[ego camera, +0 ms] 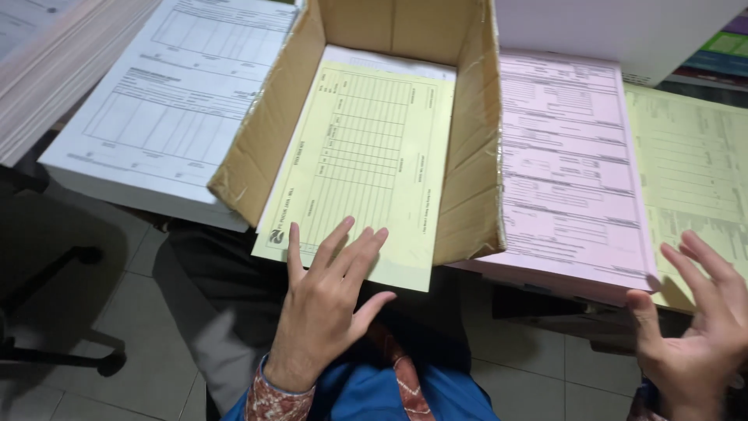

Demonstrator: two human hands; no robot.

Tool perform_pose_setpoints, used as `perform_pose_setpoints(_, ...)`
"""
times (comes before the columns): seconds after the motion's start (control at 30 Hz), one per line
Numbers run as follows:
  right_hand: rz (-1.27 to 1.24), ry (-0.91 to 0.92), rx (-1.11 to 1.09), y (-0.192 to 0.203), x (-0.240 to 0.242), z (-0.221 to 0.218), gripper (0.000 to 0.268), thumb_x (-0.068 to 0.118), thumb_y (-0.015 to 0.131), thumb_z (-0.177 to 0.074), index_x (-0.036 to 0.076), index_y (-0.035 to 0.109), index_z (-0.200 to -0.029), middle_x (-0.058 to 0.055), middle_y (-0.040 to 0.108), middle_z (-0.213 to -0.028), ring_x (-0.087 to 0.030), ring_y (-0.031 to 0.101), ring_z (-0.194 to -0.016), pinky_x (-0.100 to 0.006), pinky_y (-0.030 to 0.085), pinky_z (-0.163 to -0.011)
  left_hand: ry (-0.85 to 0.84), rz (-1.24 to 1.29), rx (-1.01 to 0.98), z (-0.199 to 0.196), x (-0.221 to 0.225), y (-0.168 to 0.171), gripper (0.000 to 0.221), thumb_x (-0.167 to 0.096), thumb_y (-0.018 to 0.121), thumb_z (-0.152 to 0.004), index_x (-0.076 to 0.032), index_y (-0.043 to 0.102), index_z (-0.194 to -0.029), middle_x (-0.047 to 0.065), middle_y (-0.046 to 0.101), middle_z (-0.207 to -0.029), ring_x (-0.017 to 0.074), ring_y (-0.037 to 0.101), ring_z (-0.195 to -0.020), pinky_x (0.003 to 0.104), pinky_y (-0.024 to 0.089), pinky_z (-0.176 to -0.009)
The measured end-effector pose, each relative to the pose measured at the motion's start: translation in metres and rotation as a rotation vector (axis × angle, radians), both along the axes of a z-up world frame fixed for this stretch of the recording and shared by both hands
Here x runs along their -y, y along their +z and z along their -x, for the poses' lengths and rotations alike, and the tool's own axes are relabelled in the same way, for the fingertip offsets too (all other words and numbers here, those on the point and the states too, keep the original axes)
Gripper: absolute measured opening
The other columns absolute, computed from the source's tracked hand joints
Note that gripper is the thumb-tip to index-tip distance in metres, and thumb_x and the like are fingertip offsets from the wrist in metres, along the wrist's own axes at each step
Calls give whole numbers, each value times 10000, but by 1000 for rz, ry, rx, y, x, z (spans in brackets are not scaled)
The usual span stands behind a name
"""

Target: Sorting and organizing different colored paper forms into stacks and a cardboard box

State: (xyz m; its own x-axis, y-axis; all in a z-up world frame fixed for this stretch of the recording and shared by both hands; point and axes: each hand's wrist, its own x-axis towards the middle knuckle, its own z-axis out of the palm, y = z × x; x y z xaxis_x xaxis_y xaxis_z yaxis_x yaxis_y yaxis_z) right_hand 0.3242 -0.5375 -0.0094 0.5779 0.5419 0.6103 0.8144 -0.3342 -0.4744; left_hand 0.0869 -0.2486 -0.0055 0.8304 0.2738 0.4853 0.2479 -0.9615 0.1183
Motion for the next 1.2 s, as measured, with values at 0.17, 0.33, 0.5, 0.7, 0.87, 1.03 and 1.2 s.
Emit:
perform_pose_setpoints(0.17,-57,22,41,5,-20,17,355,-49,597,-1125,-255,523,-1403,-500,471,-1582,-595,478,-1502,-641,341,-1350,-12,69,69,6,-3,-2,584,86,653,-835,-111,619,-1383,5,745,-1237,218,598,-1286,718,255,-1167)
perform_pose_setpoints(0.33,-4,177,267,39,-52,26,349,-69,717,-1026,-155,596,-1342,-405,588,-1464,-544,576,-1400,-704,295,-1407,21,94,404,14,11,21,351,67,436,-1036,-35,680,-1268,82,756,-1227,246,696,-1183,611,380,-1147)
perform_pose_setpoints(0.5,78,383,396,90,-123,27,424,-91,738,-907,-114,619,-1313,-384,606,-1432,-517,582,-1369,-658,409,-1288,-34,-95,536,35,34,34,153,-107,639,-1017,-82,739,-1130,54,795,-1119,179,740,-1039,475,469,-1045)
perform_pose_setpoints(0.7,192,525,401,106,-149,-1,359,96,855,-903,78,693,-1222,-188,656,-1388,-425,576,-1350,-833,113,-1232,-200,-160,625,53,49,19,129,-235,567,-1035,-272,683,-1077,-138,799,-1040,25,690,-1022,375,475,-1004)
perform_pose_setpoints(0.87,63,317,517,89,-85,-17,171,54,919,-903,47,776,-997,-140,782,-1097,-371,694,-1144,-606,493,-1072,-181,-158,516,52,42,23,227,-180,738,-979,-236,613,-1160,-221,796,-1027,26,669,-1024,331,464,-971)
perform_pose_setpoints(1.03,-8,19,487,69,14,-8,154,-184,838,-993,-83,772,-1089,-244,770,-1140,-487,666,-1172,-530,507,-1065,-205,-113,483,13,47,56,314,-150,515,-1028,-246,809,-978,-29,779,-1073,146,690,-967,354,436,-937)
perform_pose_setpoints(1.2,-73,-234,529,45,87,2,238,-291,623,-939,-150,788,-1037,-294,756,-1051,-523,671,-1081,-572,576,-992,-279,-182,412,-48,56,75,149,-88,714,-1004,-199,804,-1044,43,762,-1180,240,684,-1056,414,457,-918)
